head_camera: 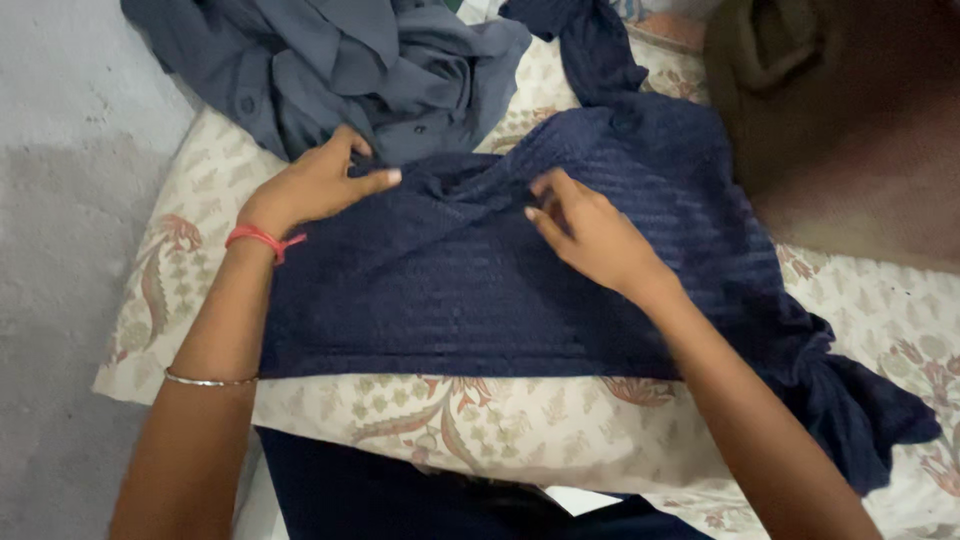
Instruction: The person folds a dark blue long-sleeved top on a bed. They smooth the fabric, fold the sleeves inward, fold the bottom up, and then fold the garment in half to create a neat rectangle.
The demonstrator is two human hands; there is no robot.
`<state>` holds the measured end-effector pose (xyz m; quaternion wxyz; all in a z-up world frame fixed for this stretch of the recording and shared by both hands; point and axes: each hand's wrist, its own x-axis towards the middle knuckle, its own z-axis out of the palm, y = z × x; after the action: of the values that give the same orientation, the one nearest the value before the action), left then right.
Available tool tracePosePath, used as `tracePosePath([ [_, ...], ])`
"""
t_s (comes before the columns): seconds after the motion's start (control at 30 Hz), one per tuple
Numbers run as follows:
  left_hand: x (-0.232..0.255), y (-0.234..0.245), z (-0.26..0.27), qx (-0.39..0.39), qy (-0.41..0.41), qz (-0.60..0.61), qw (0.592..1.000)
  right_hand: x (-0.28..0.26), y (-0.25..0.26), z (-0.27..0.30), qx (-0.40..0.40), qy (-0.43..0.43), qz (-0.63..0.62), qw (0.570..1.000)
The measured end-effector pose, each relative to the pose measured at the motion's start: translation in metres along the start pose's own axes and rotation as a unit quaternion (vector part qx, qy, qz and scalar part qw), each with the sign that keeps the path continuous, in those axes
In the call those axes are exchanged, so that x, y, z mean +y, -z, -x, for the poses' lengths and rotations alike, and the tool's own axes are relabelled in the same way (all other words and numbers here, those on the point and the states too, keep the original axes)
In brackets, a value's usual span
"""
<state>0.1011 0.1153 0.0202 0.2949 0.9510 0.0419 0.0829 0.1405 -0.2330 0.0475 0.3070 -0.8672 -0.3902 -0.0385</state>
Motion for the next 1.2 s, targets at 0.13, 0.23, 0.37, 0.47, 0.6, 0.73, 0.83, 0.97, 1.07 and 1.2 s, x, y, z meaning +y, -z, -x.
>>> tracePosePath([
  [0.13, 0.001, 0.014, -0.008, -0.014, 0.11, 0.025, 0.994, 0.0, -0.022, -0.034, 0.017, 0.052, 0.03, 0.998],
  [0.23, -0.003, 0.011, -0.021, 0.015, 0.119, 0.17, 0.978, 0.002, -0.049, -0.056, 0.025, 0.088, 0.074, 0.993],
  [0.37, -0.029, -0.016, -0.074, 0.064, 0.086, 0.3, 0.948, 0.0, -0.086, -0.05, 0.114, 0.127, 0.118, 0.978],
  [0.47, -0.045, -0.049, -0.133, 0.321, -0.042, 0.073, 0.943, 0.001, -0.088, -0.05, 0.122, 0.118, 0.11, 0.979],
  [0.6, -0.054, -0.053, -0.174, 0.379, 0.152, 0.175, 0.896, 0.0, -0.085, -0.051, 0.112, 0.111, 0.096, 0.983],
  [0.73, -0.037, -0.034, -0.223, 0.497, 0.086, 0.178, 0.845, -0.002, -0.085, -0.055, 0.109, 0.097, 0.117, 0.982],
  [0.83, -0.004, -0.02, -0.279, 0.51, -0.017, 0.154, 0.846, -0.004, -0.085, -0.058, 0.109, 0.09, 0.127, 0.982],
  [0.97, 0.027, -0.018, -0.343, 0.405, -0.133, 0.06, 0.902, -0.002, -0.08, -0.062, 0.094, 0.087, 0.099, 0.987],
  [1.07, 0.045, -0.023, -0.366, 0.259, -0.328, -0.077, 0.905, 0.0, -0.078, -0.063, 0.082, 0.086, 0.077, 0.99],
  [1.2, 0.072, -0.031, -0.332, 0.002, -0.557, -0.165, 0.814, 0.004, -0.077, -0.063, 0.087, 0.082, 0.042, 0.992],
])
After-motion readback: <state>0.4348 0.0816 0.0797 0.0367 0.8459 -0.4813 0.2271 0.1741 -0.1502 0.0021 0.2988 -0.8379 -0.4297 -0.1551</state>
